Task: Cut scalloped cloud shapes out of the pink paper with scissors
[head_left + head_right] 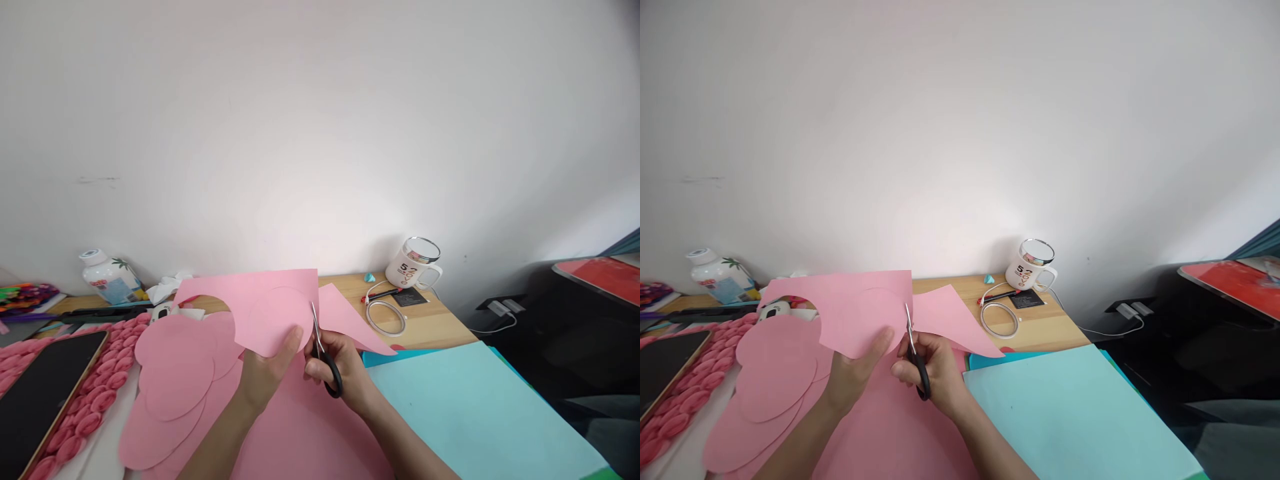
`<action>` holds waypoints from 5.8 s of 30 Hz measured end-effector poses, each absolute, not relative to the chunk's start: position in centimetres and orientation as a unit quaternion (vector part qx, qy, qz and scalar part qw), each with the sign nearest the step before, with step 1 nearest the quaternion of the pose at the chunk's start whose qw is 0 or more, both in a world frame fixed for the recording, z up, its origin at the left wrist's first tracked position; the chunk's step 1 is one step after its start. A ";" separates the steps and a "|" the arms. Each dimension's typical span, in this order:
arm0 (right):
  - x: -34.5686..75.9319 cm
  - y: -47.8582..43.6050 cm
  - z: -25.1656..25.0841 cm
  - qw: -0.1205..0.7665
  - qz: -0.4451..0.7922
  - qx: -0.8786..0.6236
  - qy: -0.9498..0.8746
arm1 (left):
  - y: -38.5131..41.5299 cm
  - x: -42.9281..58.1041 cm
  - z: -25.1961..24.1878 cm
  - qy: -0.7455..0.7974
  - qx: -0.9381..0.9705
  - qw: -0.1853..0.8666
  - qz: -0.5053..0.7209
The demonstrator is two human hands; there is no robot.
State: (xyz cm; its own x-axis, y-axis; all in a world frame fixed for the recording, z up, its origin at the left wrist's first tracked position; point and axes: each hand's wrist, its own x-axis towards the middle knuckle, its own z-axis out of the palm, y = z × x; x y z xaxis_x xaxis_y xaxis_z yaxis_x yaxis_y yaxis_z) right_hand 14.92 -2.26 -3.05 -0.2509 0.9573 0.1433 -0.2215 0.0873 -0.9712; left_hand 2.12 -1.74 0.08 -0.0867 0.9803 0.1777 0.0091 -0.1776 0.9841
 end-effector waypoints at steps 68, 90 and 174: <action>15.2 -2.2 -2.7 0.509 0.571 -0.359 -0.535 | -0.9 1.0 0.0 0.472 0.557 0.436 0.526; 15.0 -2.0 -3.5 0.537 0.576 -0.343 -0.513 | -1.0 1.4 0.9 0.516 0.560 0.441 0.475; 14.9 -1.7 -3.7 0.521 0.554 -0.365 -0.537 | -1.1 1.7 0.9 0.477 0.585 0.450 0.477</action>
